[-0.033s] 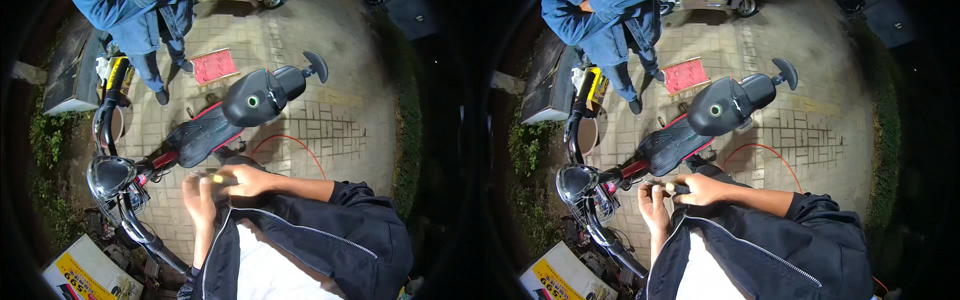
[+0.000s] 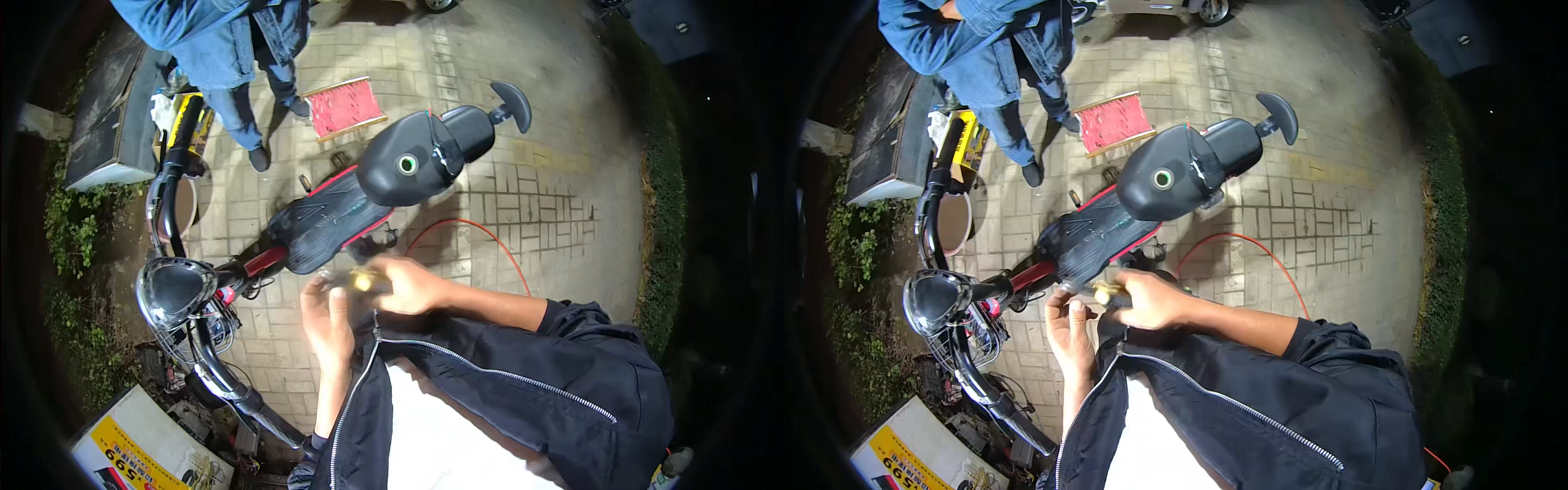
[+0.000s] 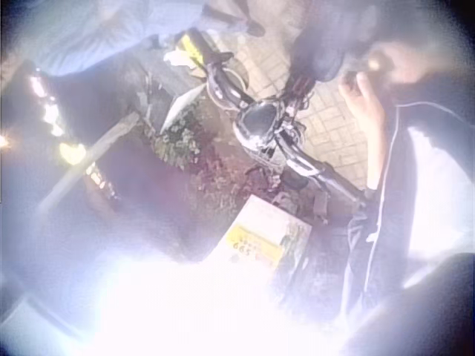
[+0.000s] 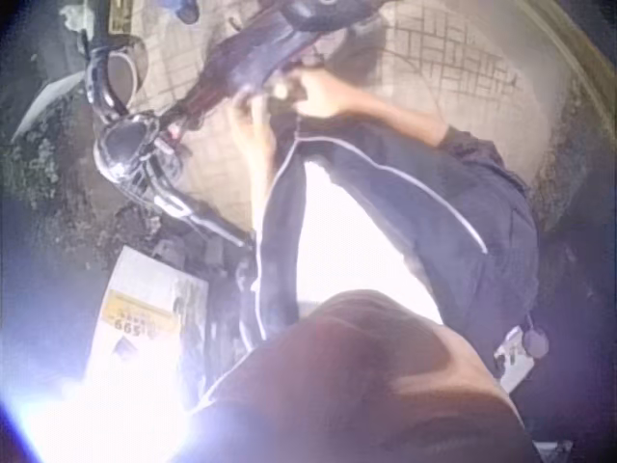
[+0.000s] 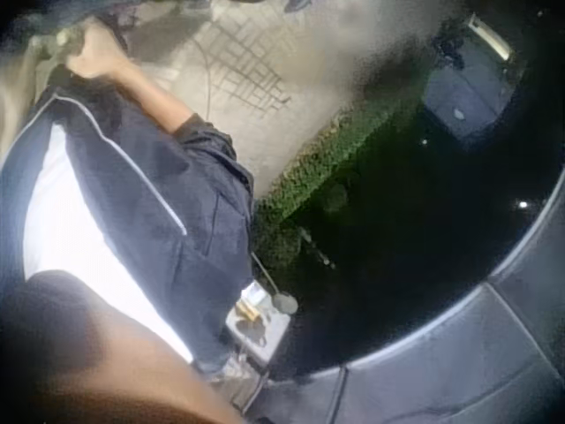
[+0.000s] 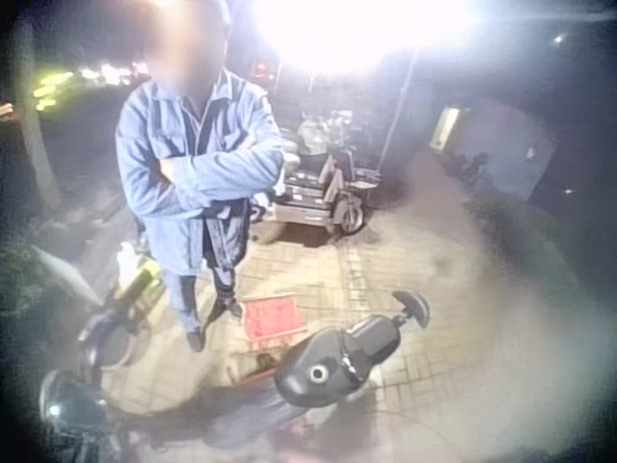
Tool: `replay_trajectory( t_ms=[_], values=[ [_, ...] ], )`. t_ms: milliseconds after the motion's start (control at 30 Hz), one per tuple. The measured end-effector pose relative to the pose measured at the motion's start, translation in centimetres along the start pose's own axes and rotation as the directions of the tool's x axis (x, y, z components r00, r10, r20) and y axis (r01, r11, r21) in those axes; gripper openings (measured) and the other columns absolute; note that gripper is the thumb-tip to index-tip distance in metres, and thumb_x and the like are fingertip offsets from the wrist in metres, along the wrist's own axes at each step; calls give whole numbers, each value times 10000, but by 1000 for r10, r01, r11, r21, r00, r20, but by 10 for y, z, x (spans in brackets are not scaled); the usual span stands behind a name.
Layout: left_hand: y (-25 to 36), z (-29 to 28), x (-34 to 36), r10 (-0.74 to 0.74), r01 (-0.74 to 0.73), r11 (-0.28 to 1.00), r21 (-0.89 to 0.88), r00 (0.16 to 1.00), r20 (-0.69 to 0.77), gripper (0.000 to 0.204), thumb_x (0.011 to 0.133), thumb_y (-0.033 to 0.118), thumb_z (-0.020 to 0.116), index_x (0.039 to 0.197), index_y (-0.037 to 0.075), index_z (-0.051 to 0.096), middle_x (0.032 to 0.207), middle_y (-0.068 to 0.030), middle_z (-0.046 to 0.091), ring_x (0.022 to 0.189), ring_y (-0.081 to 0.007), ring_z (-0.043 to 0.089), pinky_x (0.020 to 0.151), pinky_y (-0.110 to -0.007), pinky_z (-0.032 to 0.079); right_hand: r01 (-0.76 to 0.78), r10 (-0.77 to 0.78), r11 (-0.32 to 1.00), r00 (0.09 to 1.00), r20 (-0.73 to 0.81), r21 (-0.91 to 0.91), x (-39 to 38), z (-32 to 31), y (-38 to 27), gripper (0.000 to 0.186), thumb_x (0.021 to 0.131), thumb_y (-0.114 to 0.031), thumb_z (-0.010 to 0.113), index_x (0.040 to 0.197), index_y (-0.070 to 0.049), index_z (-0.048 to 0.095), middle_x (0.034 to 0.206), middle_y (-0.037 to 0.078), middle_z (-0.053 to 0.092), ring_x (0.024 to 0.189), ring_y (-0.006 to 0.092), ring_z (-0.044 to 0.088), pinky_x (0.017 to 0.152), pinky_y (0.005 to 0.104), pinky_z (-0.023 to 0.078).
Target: The person retrieves a roll of electrical tape and pliers from a cluttered workbench, then walks to an electric scooter. They use the pliers to strip the insulation from wires at the scooter's handlebar, twist the exposed ends together, and wrap the connection with electrical tape. The scooter's digital display lights up after the connection is made.
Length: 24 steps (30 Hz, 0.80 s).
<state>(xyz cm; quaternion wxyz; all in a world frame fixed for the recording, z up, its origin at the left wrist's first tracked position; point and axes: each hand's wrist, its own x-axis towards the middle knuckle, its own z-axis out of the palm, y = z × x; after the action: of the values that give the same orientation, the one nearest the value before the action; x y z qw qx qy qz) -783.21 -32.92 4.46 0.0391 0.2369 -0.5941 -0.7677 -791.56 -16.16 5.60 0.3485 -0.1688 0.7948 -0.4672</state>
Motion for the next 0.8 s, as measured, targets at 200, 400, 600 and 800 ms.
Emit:
replay_trajectory(
  t_ms=[200,400,600,800],
  values=[
    [-12,3,3,-161,159,983,93,987,12,240,1002,165,584,1138,-33,592,955,-110,659,669,-97,572,631,-249,500,-296,108,947,661,-743,-126,27,-108,115,390,749,-116,644,1079,51,518,1113,254,567,1007,407,591,907,439,469],
    [16,3,-11,-168,257,939,227,922,-348,335,969,283,650,746,32,652,524,63,445,439,-18,336,434,-217,226,-118,63,991,824,-563,-62,70,-165,119,430,817,-102,710,1212,11,583,1069,167,680,1000,249,660,885,349,504],
    [53,-20,-30,105,16,983,185,773,-626,213,946,190,676,976,-19,646,819,-4,621,715,-70,531,655,-223,430,242,-255,935,967,-17,-260,82,-81,39,526,777,-170,778,1242,-4,595,1103,204,668,1031,363,654,892,370,510],
    [95,-72,-22,625,61,478,876,677,-388,197,866,21,671,1061,0,658,949,-97,635,837,-202,609,755,-315,498,357,-363,931,899,244,69,92,-9,-12,324,757,-213,805,873,20,612,790,152,580,712,306,593,643,382,465]
  ],
)
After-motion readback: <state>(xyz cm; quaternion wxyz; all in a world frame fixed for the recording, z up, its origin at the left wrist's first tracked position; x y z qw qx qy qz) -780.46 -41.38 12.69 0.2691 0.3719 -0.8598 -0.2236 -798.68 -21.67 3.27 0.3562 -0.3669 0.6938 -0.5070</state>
